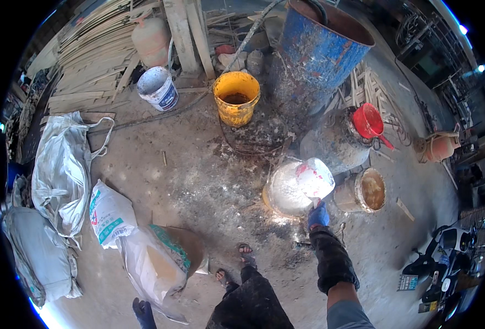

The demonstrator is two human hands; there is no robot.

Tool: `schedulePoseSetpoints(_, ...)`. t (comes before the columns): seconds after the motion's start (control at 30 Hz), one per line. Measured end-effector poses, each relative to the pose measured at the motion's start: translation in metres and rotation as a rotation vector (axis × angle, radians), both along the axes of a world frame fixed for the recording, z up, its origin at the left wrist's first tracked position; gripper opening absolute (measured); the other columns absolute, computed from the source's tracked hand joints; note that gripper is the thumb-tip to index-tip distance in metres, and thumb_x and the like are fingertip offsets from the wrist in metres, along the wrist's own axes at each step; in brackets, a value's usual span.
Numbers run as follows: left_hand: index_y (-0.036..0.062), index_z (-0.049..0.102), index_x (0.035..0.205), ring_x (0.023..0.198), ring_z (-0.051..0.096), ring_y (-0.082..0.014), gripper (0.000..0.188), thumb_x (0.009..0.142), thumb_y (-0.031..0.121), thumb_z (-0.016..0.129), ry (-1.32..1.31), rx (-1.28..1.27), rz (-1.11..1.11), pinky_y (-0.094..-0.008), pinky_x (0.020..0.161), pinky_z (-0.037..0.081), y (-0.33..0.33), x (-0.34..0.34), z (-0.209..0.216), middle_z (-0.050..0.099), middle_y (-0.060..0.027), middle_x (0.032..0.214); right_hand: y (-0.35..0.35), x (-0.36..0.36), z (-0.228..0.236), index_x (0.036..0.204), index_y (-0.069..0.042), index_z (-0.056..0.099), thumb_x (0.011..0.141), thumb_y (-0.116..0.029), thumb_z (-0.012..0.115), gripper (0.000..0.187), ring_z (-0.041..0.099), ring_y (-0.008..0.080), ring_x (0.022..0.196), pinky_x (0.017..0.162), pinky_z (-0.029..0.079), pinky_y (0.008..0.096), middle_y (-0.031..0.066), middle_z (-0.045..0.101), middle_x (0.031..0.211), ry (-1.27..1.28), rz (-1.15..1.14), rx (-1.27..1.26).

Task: The person mixes a light-colored substance in a bucket using an electric mixer, adds more powder from a bag, and stirs the mixture again.

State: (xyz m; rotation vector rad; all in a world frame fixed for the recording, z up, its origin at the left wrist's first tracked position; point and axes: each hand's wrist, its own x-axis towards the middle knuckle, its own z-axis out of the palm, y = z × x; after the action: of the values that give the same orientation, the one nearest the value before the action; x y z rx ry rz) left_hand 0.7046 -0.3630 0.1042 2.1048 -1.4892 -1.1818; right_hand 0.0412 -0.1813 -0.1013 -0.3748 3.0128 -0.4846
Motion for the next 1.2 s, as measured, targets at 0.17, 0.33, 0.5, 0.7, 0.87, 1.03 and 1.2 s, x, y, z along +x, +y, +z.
schedulePoseSetpoints(0.17,0.0021,0.038,0.137,0.103,0.051,-0.0237,0.058,0.092,0.030,0.062,-0.021,0.002,0.017,-0.0358,0.090,0.043,0.002,0.003,0.000,0.053,-0.0150,0.116,-0.004,-0.002,0.009,0.105,-0.006,0.052,0.082,-0.026,0.063,0.033,0.062,0.0438,0.086,0.071,0.049,0.0522,0.0232,0.065,0.089,-0.083,0.054,0.059)
schedulePoseSetpoints(0.33,0.0020,0.038,0.137,0.096,0.052,-0.0219,0.058,0.090,0.024,0.063,0.006,-0.036,0.029,-0.0332,0.085,0.044,-0.001,0.016,-0.023,0.054,-0.0146,0.112,0.013,-0.019,-0.001,0.097,-0.007,0.056,0.083,-0.022,0.061,0.021,0.062,0.0327,0.064,0.054,0.048,0.0455,0.0159,0.064,0.076,-0.186,-0.079,-0.158)
schedulePoseSetpoints(0.5,0.0008,0.038,0.135,0.096,0.058,-0.0236,0.059,0.085,0.014,0.066,0.030,-0.064,0.060,-0.0347,0.079,0.051,0.015,0.070,-0.085,0.055,-0.0185,0.116,0.013,0.003,0.055,0.079,-0.020,0.054,0.091,-0.027,0.056,0.014,0.046,0.0131,0.046,0.041,0.040,0.0287,-0.0016,0.049,0.060,-1.107,-0.301,-0.892)
schedulePoseSetpoints(0.7,-0.0011,0.049,0.127,0.092,0.064,-0.0243,0.060,0.081,0.032,0.070,-0.137,-0.004,-0.062,-0.0360,0.079,0.051,0.004,0.034,-0.043,0.065,-0.0170,0.105,-0.041,0.149,0.195,0.093,-0.011,0.058,0.089,-0.026,0.061,0.016,0.048,0.0099,0.052,0.046,0.041,0.0257,-0.0029,0.048,0.063,-1.502,-0.147,-0.573)
schedulePoseSetpoints(0.87,-0.0004,0.060,0.111,0.081,0.067,-0.0246,0.045,0.081,0.032,0.068,-0.019,0.079,-0.052,-0.0359,0.072,0.052,-0.001,0.036,-0.044,0.069,-0.0160,0.092,-0.079,0.297,0.227,0.108,-0.010,0.061,0.088,-0.029,0.067,0.028,0.050,0.0089,0.057,0.050,0.042,0.0238,-0.0011,0.053,0.073,-1.884,0.182,-0.383)
schedulePoseSetpoints(1.03,-0.0001,0.064,0.100,0.076,0.067,-0.0239,0.027,0.085,0.023,0.063,-0.031,-0.029,-0.126,-0.0361,0.069,0.052,-0.007,0.031,-0.042,0.069,-0.0143,0.084,-0.121,0.416,0.163,0.080,-0.007,0.064,0.087,-0.036,0.065,0.030,0.048,0.0094,0.048,0.043,0.037,0.0248,0.0010,0.054,0.059,-1.863,0.325,-0.357)
schedulePoseSetpoints(1.2,-0.0035,0.059,0.100,0.070,0.063,-0.0182,0.017,0.089,0.008,0.054,0.263,0.060,-0.017,-0.0301,0.058,0.053,0.008,0.045,-0.074,0.063,-0.0106,0.082,-0.154,0.477,0.063,0.076,-0.011,0.056,0.090,-0.033,0.063,0.027,0.049,0.0112,0.047,0.042,0.040,0.0304,0.0002,0.049,0.058,-1.956,0.251,-0.718)
